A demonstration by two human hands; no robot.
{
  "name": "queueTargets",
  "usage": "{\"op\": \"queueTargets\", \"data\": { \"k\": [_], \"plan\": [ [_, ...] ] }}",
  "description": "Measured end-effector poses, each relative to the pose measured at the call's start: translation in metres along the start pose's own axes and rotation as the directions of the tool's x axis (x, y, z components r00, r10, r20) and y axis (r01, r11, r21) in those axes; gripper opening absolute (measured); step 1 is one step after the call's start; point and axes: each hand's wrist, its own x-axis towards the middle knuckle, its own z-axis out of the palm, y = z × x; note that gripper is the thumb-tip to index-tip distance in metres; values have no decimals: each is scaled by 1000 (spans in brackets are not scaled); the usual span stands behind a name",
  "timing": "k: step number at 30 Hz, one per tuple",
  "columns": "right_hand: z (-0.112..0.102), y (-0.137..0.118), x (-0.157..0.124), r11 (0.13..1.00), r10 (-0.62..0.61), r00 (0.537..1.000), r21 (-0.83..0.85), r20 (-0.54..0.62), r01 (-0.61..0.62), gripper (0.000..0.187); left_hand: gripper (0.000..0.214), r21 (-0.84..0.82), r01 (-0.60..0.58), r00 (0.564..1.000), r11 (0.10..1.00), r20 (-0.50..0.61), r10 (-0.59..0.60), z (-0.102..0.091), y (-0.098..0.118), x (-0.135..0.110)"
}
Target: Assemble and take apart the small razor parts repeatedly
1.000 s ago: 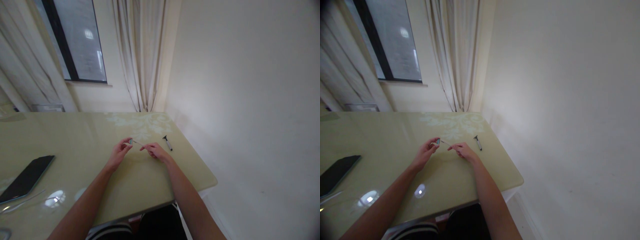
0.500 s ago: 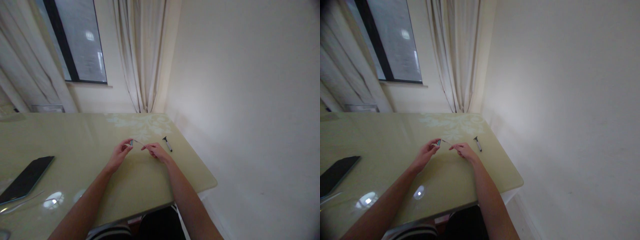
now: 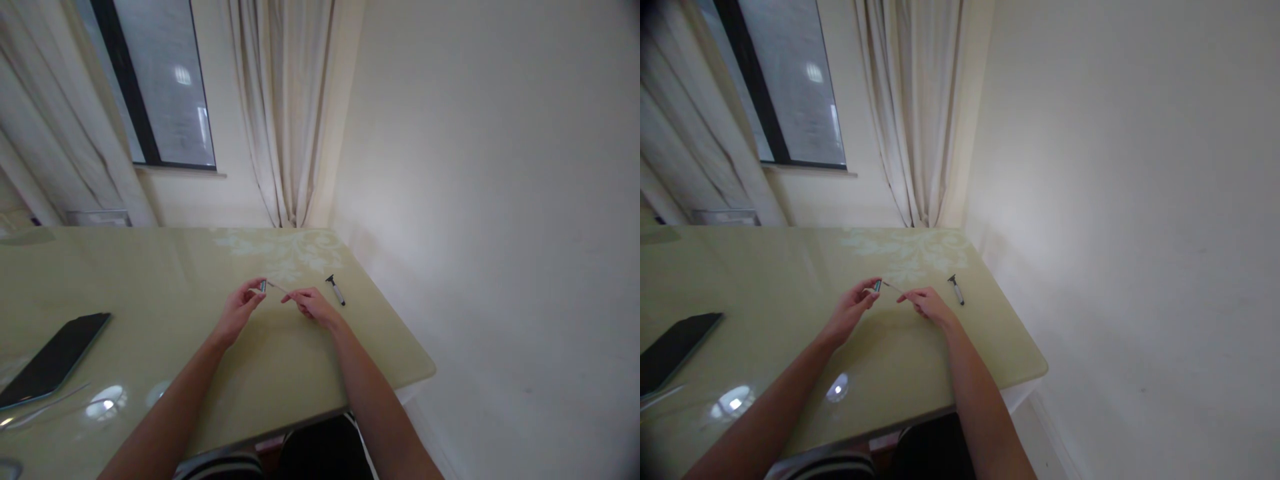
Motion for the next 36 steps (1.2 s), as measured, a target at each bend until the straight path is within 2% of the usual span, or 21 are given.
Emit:
{"op": "queueTargets", "data": {
  "k": [2, 6, 10, 11, 14, 15, 19, 23, 27, 31, 34, 36],
  "plan": [
    [0, 0, 0, 1000, -7, 1000, 12, -22, 7, 46, 61, -2, 1, 1000, 1000, -4, -1, 0, 2, -1],
    [2, -1, 0, 999, 0, 996, 53, 88, -5, 46, 61, 19, 9, 1000, 1000, 5, -9, 2, 5, -1],
    [2, -2, 0, 1000, -17, 999, -3, -40, 17, 46, 60, 30, 4, 1000, 1000, 4, -4, 3, 6, -2],
    [2, -2, -1, 1000, -17, 999, 6, -35, 18, 47, 60, 30, 3, 1000, 1000, 2, -3, 3, 7, -2],
    [2, -4, -2, 999, -5, 997, 53, 80, 1, 48, 61, 17, 5, 1000, 1000, -6, -5, 3, 8, -2],
    [2, -4, -2, 998, -8, 996, 58, 91, 2, 48, 62, 11, 7, 1000, 1000, -7, -7, 3, 8, -3],
    [2, -4, -2, 998, -38, 999, 46, 10, 37, 48, 63, 7, 14, 1000, 1000, 2, -14, 3, 8, -4],
    [4, -3, 0, 999, -15, 995, 48, 103, 10, 48, 64, -8, 7, 1000, 1000, 4, -7, 3, 7, -3],
    [6, -5, -1, 998, -49, 999, 27, -10, 49, 47, 63, -14, 7, 1000, 1000, -5, -7, 3, 7, -3],
    [6, -5, -2, 999, -13, 994, 49, 110, 8, 48, 64, -32, 11, 1000, 999, -13, -11, 3, 7, -3],
    [5, -5, -1, 999, -28, 1000, 31, -2, 28, 46, 65, -39, 19, 1000, 999, -7, -19, 2, 6, -3],
    [4, -5, -1, 998, -29, 1000, 48, -12, 29, 45, 67, -43, 21, 1000, 999, -9, -21, 2, 6, -2]
  ]
}}
